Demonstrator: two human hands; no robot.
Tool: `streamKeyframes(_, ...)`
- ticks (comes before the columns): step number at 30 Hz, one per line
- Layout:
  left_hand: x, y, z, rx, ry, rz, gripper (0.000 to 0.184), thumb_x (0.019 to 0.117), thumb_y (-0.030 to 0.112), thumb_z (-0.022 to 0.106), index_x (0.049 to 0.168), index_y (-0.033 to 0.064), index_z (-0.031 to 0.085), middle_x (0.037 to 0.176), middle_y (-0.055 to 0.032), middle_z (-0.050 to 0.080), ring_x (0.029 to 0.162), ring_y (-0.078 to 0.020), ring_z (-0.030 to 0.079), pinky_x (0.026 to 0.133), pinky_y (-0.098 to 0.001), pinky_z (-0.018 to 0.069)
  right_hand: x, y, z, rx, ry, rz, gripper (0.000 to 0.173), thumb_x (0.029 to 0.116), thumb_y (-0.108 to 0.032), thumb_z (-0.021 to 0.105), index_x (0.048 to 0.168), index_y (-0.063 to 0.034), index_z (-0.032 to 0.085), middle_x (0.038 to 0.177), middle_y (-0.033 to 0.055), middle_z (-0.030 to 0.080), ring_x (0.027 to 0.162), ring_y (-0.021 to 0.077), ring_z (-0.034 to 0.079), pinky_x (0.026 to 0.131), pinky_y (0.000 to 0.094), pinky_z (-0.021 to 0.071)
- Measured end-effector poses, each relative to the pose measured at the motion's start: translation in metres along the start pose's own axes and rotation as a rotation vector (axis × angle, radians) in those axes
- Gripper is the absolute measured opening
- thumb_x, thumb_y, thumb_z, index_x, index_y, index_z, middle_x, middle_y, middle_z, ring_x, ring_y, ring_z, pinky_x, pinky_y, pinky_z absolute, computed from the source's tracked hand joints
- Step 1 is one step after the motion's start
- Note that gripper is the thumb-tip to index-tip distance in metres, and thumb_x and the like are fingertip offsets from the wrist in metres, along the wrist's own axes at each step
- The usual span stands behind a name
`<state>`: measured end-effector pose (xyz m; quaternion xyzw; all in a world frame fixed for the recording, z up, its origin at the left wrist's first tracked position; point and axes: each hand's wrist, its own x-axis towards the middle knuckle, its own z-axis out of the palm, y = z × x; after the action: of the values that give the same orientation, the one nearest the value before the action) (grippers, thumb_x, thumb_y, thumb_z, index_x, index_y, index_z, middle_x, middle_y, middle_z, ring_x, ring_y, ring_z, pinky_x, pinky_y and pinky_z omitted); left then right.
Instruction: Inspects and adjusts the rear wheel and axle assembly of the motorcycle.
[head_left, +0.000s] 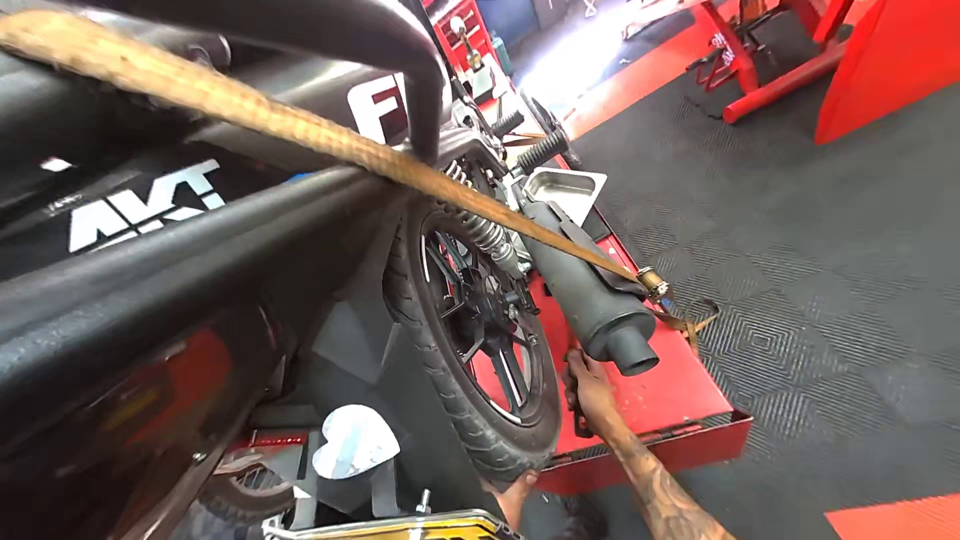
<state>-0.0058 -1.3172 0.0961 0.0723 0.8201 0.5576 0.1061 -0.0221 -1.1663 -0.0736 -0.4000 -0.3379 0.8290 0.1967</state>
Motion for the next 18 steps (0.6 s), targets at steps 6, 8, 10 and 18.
streamKeyframes(6, 0.002, 0.000, -0.002, 0.000, -0.025, -0.095, 0.072, 0.0685, -0.004, 0.075, 0.129, -0.0202, 0.040, 0.102, -0.0150, 0.065, 0.091, 0.0015, 0.063, 0.082, -0.0141, 0.0526, 0.005, 0.004, 0.002, -0.010, -0.033, 0.003, 0.036, 0.1107, -0.037, 0.042, 0.113, -0.0060, 0.060, 0.062, 0.0044, 0.050, 0.045, 0.0160, 0.048, 0.044, 0.0329, 0.0483)
streamKeyframes(8, 0.006, 0.002, -0.001, -0.034, -0.054, -0.095, 0.071, 0.0680, -0.004, 0.076, 0.127, -0.0196, 0.041, 0.101, -0.0122, 0.066, 0.091, 0.0038, 0.063, 0.082, -0.0129, 0.0532, 0.007, 0.002, 0.009, -0.006, -0.009, -0.053, 0.035, 0.1116, -0.035, 0.039, 0.111, -0.0051, 0.057, 0.060, 0.0052, 0.050, 0.043, 0.0166, 0.049, 0.042, 0.0341, 0.0499)
streamKeyframes(10, 0.002, 0.007, 0.002, -0.065, -0.024, -0.138, 0.070, 0.0680, -0.008, 0.074, 0.128, -0.0176, 0.039, 0.099, -0.0102, 0.064, 0.088, 0.0055, 0.062, 0.080, -0.0116, 0.0526, 0.008, 0.005, 0.004, -0.169, -0.017, -0.048, 0.038, 0.1096, -0.040, 0.044, 0.115, -0.0074, 0.063, 0.064, 0.0065, 0.054, 0.047, 0.0186, 0.052, 0.046, 0.0366, 0.0508)
streamKeyframes(18, 0.007, -0.008, -0.004, -0.075, -0.078, -0.089, 0.066, 0.0648, -0.003, 0.078, 0.122, -0.0164, 0.047, 0.097, -0.0084, 0.068, 0.088, 0.0037, 0.065, 0.081, -0.0138, 0.0549, 0.011, 0.004, -0.004, -0.158, -0.003, -0.050, 0.037, 0.1101, -0.038, 0.045, 0.107, -0.0054, 0.062, 0.061, 0.0060, 0.053, 0.044, 0.0180, 0.050, 0.043, 0.0352, 0.0494)
